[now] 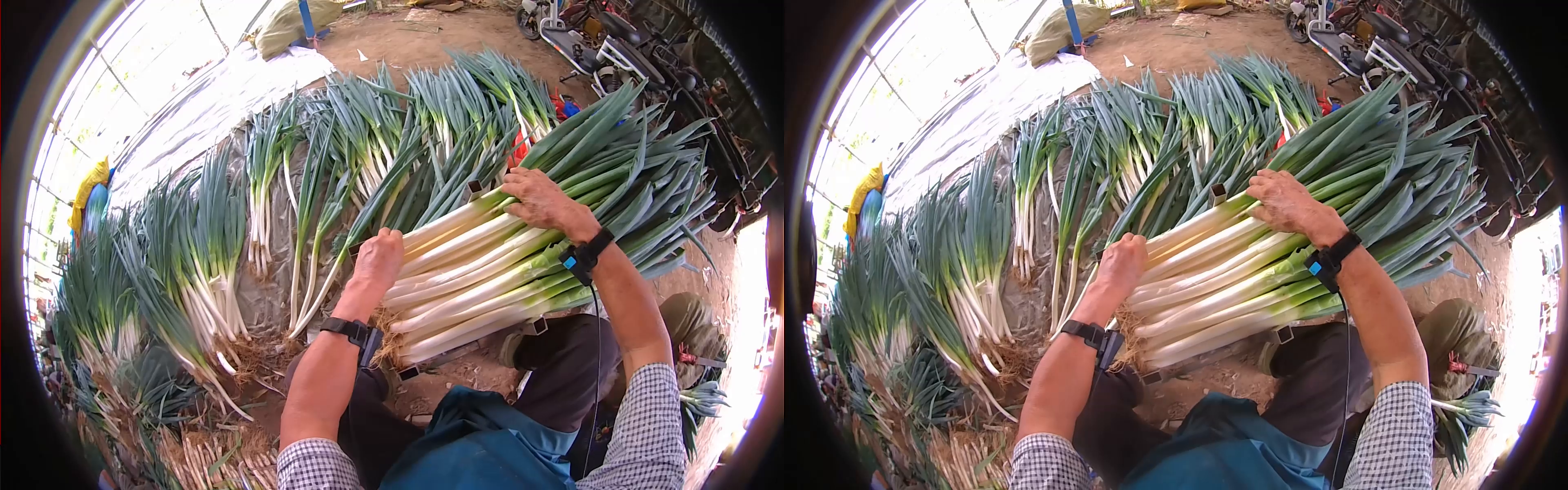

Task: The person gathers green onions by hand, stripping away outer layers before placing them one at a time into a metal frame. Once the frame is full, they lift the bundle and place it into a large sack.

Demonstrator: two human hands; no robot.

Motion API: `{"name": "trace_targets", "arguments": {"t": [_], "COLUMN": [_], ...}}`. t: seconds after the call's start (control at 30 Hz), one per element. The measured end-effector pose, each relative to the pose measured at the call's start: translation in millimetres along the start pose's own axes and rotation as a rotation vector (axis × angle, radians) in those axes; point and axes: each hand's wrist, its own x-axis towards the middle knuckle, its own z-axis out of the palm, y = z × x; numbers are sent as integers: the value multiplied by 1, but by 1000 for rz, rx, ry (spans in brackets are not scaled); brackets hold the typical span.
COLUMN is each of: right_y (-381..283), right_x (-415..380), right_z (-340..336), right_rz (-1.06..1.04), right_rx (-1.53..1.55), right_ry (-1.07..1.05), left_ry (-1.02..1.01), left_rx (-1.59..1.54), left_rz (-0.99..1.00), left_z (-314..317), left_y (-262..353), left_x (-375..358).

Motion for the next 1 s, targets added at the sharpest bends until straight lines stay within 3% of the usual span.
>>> {"name": "trace_targets", "arguments": {"t": [0.1,0.2,0.23,0.33,0.37,0.47,0.57,0.6,0.67,0.7,0.8,0.87,0.9,1.0], "right_y": [3,5,5,7,10,10,12,13,18,16,12,6,-2,-12], "right_x": [0,1,1,-1,-3,-5,-4,-2,-2,-3,3,-11,-21,-68], "right_z": [5,2,1,9,14,16,14,18,21,20,3,-9,-22,-55], "right_rz": [-65,-44,-41,-55,-69,-57,-10,-17,-13,-11,30,174,211,164], "right_rx": [6,68,69,80,78,74,88,97,95,77,86,279,381,523], "right_ry": [94,34,31,59,98,112,33,36,40,53,-114,4,82,239], "left_ry": [152,285,193,168,174,73,-237,-246,-233,-223,73,255,273,42], "left_rx": [-107,-288,-450,-992,-1036,-782,-572,-272,-80,-186,33,166,83,-200], "left_rz": [-68,-159,-259,-484,-466,-385,-547,-431,-551,-794,-625,-455,-376,-421], "left_z": [5,9,8,-13,-16,-26,-85,-76,-91,-115,-109,-92,-85,-98], "left_y": [-3,-14,-22,-16,-18,-41,-47,-88,-112,-97,-118,-114,-114,-43], "left_x": [-1,0,3,-8,-11,-31,-67,-89,-111,-117,-147,-157,-155,-136]}}
